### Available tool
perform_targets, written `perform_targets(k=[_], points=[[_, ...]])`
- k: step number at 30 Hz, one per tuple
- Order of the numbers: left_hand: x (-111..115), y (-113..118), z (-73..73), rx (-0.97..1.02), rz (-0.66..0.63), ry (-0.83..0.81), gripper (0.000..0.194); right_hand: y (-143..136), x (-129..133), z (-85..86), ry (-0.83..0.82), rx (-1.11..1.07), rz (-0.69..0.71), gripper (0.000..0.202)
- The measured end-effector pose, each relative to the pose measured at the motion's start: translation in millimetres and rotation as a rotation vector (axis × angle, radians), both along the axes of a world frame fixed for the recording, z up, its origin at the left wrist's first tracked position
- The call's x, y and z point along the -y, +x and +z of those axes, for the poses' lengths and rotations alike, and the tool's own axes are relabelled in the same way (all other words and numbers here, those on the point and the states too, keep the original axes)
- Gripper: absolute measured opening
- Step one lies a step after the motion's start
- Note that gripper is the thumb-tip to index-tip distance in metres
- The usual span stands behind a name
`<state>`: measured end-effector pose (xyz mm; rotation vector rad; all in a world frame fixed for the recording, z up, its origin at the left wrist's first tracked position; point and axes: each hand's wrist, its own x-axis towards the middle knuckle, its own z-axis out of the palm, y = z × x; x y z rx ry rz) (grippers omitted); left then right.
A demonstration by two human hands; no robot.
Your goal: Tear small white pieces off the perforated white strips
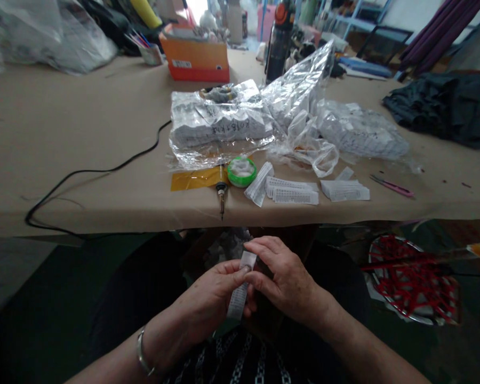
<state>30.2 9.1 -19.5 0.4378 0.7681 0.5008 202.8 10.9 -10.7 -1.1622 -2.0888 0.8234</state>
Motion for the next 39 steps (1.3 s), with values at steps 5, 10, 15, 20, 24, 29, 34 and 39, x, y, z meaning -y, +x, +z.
perform_targets(k=[5,10,15,20,24,29,34,39], points=[[0,0,0.4,-0.022,0.012,-0.014,0.021,-7,0,-6.3,0.125,0.099,-0.002,0.035],[0,-3,-1.6,-0.005,0.029,-0.009,0.024,-9,1,-8.8,0.1,0.057,-0.039,0.036],[0,-4,-5.3,0.015,0.034,0.0,0.021,-12,1,-12.5,-0.047,-0.051,-0.071,0.04],[0,-6,-2.8,-0.032,0.087,0.067,0.022,-18,-9,-20.0,-0.406,-0.385,-0.205,0.022],[-1,-8,-0.7,-0.11,0.124,0.112,0.022,-25,-18,-24.0,-0.606,-0.497,-0.213,0.018],[-4,-11,-5.3,-0.172,0.162,0.192,0.023,-38,-25,-21.3,-0.625,-0.54,-0.191,0.018],[-16,-22,-10.3,-0.41,0.245,0.545,0.021,-51,-39,-14.0,-0.56,-0.557,-0.192,0.019],[-31,-34,-3.1,-0.655,0.321,0.798,0.017,-56,-54,-9.5,-0.42,-0.445,-0.203,0.016]])
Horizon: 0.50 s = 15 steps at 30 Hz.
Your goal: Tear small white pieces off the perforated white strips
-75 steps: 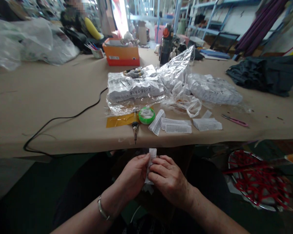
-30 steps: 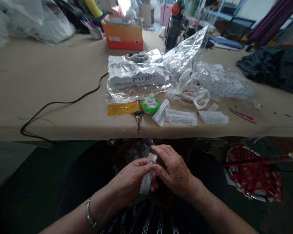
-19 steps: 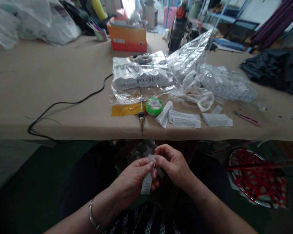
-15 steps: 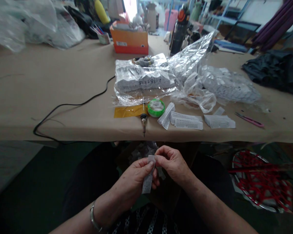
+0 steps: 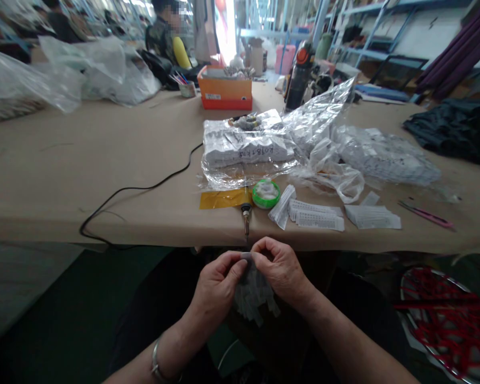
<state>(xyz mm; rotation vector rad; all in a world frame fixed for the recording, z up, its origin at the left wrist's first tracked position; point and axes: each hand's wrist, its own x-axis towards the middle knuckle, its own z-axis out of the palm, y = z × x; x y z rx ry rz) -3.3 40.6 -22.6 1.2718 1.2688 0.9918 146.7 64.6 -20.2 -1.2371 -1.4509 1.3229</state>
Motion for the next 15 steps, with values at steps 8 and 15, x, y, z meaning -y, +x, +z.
perform_targets(k=[8,15], points=[[-17,-4,6.4,-0.153,0.055,0.181,0.013,-4,-11,7.9,0.233,0.202,-0.052,0.013],[-21,-4,3.8,-0.149,0.057,0.21,0.014,-4,-13,7.3,0.295,0.24,-0.073,0.013]])
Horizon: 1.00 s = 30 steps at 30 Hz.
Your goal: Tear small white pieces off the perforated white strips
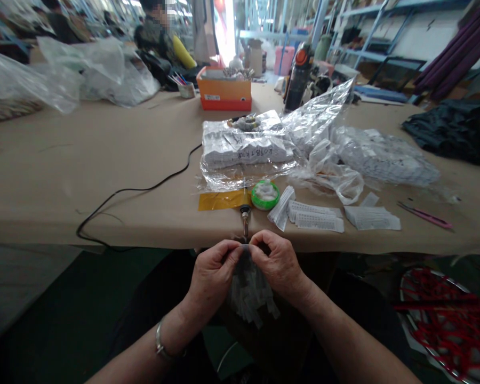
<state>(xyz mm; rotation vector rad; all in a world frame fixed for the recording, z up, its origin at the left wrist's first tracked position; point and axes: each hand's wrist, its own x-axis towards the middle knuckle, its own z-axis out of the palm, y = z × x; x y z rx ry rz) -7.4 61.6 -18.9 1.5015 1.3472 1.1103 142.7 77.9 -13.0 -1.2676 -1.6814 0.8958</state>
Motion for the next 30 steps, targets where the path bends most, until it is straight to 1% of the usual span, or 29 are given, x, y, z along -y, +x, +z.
perform_targets(k=[9,16,18,20,22,24,26,28,30], points=[[-4,2,-3.2,-0.002,0.016,0.028,0.014,2,-3,-2.5,0.052,0.028,0.009,0.011],[-10,2,-2.3,-0.001,0.033,0.028,0.014,0,-6,-4.7,0.057,0.015,-0.015,0.012],[-9,2,-1.1,-0.003,0.03,0.031,0.015,0,-3,-3.6,0.052,0.002,0.01,0.013],[-4,1,0.2,0.003,0.011,0.033,0.015,5,4,-0.6,0.065,0.017,0.063,0.008],[2,-1,0.2,0.013,-0.013,0.026,0.015,14,10,3.7,0.126,0.098,0.11,0.01],[7,-4,-2.3,0.01,-0.043,-0.006,0.016,26,14,7.7,0.25,0.241,0.11,0.01],[10,-7,-7.9,-0.002,-0.058,-0.041,0.014,40,13,9.7,0.42,0.414,0.04,0.008],[11,-10,-15.2,-0.009,-0.033,-0.066,0.017,52,8,8.0,0.554,0.604,-0.081,0.014],[11,-11,-21.4,-0.008,0.015,-0.081,0.026,61,2,2.8,0.594,0.777,-0.173,0.026]])
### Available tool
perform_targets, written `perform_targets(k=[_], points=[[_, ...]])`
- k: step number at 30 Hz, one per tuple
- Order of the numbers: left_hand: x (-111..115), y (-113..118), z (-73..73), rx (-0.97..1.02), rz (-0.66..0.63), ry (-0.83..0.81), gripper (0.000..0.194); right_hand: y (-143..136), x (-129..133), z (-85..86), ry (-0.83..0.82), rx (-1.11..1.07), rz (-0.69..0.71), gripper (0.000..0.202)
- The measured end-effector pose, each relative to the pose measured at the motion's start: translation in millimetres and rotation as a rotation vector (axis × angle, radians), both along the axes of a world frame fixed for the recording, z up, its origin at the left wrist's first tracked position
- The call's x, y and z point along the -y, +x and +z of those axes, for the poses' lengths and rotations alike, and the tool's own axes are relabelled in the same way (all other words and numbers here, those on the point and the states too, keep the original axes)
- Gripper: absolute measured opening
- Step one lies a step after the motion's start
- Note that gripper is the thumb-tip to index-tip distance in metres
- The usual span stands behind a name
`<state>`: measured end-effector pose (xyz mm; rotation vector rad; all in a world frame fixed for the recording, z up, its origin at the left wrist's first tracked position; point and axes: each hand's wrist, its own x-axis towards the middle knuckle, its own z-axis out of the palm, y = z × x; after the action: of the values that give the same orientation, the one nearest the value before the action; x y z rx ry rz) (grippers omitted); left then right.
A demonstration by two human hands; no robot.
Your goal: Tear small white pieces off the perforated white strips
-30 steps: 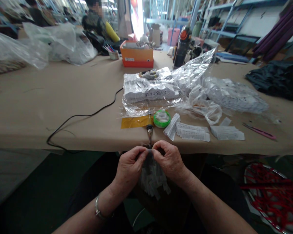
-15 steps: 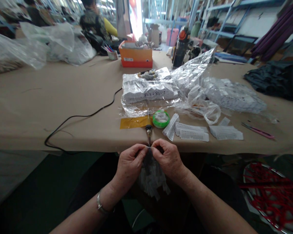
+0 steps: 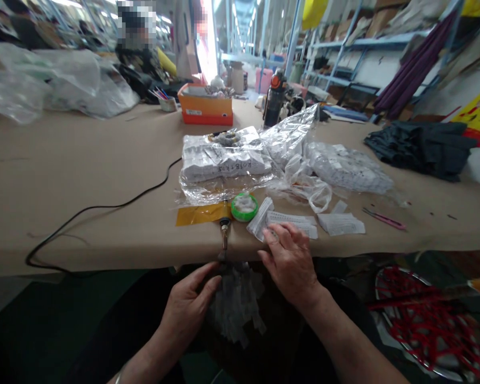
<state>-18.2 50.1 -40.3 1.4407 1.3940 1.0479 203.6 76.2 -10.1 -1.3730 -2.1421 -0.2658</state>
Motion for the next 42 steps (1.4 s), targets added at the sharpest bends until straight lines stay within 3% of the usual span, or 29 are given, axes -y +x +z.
perform_targets(k=[3,9,14,17,20,25,27,33,37,42], points=[[2,3,-3.3,0.011,0.02,-0.036,0.021,7,-6,-9.8,0.007,0.084,-0.054,0.032],[5,25,8.4,0.18,-0.069,-0.23,0.012,15,-5,-8.7,0.094,-0.044,0.048,0.011],[0,55,24.6,0.84,-0.123,-0.679,0.023,10,24,1.7,0.098,-0.11,0.28,0.015],[-5,68,31.2,1.07,-0.12,-0.761,0.021,5,44,2.8,0.044,-0.094,0.381,0.019],[-8,76,32.4,1.016,-0.095,-0.774,0.012,11,44,0.8,0.018,-0.088,0.362,0.022],[-6,80,28.2,0.774,-0.056,-0.787,0.021,39,13,-5.8,-0.002,0.029,-0.059,0.035],[-3,80,25.9,0.727,-0.059,-0.797,0.024,46,6,-9.4,-0.008,0.1,-0.117,0.033],[2,81,20.4,0.729,-0.114,-0.796,0.017,55,2,-18.0,0.092,-0.027,-0.042,0.019],[0,81,23.7,0.721,-0.111,-0.835,0.011,57,1,-13.0,0.132,-0.159,0.013,0.018],[-4,78,30.6,0.816,-0.155,-0.899,0.011,35,23,-2.7,0.104,-0.336,0.245,0.016]])
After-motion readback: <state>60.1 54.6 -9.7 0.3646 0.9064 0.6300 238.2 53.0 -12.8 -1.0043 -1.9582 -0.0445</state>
